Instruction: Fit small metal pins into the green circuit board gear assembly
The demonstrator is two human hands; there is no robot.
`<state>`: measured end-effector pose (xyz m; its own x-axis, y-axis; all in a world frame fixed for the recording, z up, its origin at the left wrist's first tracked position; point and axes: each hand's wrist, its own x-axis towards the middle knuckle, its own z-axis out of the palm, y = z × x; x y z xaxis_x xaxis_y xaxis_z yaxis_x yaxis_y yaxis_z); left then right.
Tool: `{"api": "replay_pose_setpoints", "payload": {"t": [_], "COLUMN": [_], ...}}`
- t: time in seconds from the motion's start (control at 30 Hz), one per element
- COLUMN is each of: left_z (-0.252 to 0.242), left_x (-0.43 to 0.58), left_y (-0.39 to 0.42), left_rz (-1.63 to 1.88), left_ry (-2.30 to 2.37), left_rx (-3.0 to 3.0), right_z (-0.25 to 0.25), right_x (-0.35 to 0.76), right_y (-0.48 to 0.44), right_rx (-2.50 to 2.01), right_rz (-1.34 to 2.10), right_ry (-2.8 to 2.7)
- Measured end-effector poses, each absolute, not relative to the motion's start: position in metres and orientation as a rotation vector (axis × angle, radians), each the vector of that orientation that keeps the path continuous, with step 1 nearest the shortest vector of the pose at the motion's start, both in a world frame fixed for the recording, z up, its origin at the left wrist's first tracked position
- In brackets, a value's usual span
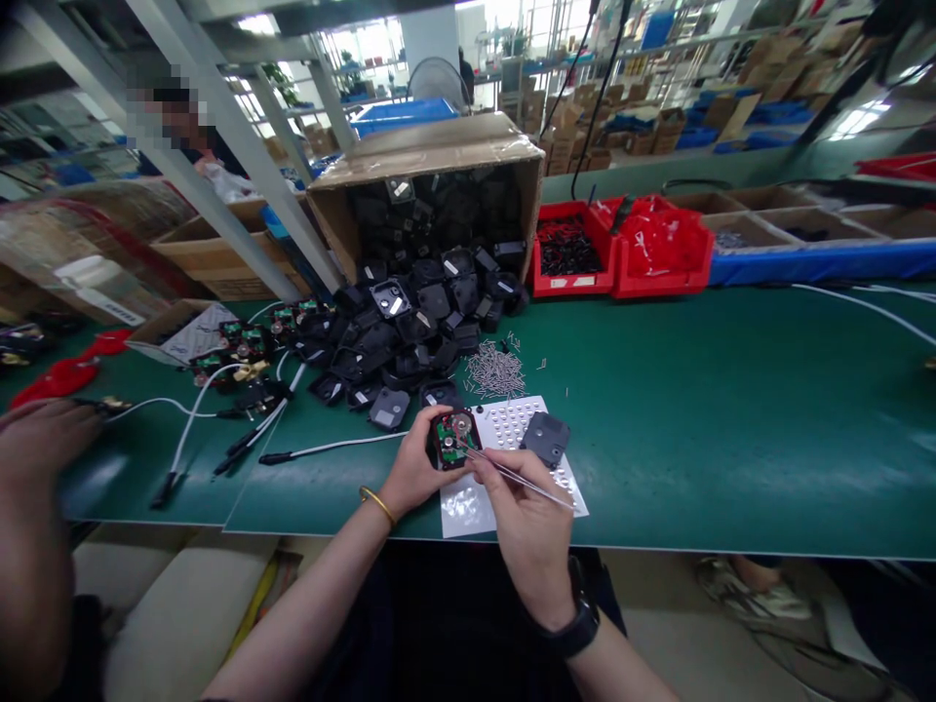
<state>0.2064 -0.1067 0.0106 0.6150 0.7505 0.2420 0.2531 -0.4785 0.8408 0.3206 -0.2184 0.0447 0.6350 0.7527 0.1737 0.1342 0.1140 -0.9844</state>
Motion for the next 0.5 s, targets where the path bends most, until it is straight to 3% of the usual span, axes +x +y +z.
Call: {"api": "replay_pose_setpoints", "payload": {"t": [0.5], "left_z": [0.0094], "left_x": [0.2059], "left_y": [-0.1053], "left_rz": [0.809], "left_ry": [0.758], "left_rx": [2.058], "right_z": [0.0429], "right_x": [0.3146], "right_y": [-0.2170], "right_rx": [-1.445], "right_rz": [0.437], "right_ry": [-0.892]}}
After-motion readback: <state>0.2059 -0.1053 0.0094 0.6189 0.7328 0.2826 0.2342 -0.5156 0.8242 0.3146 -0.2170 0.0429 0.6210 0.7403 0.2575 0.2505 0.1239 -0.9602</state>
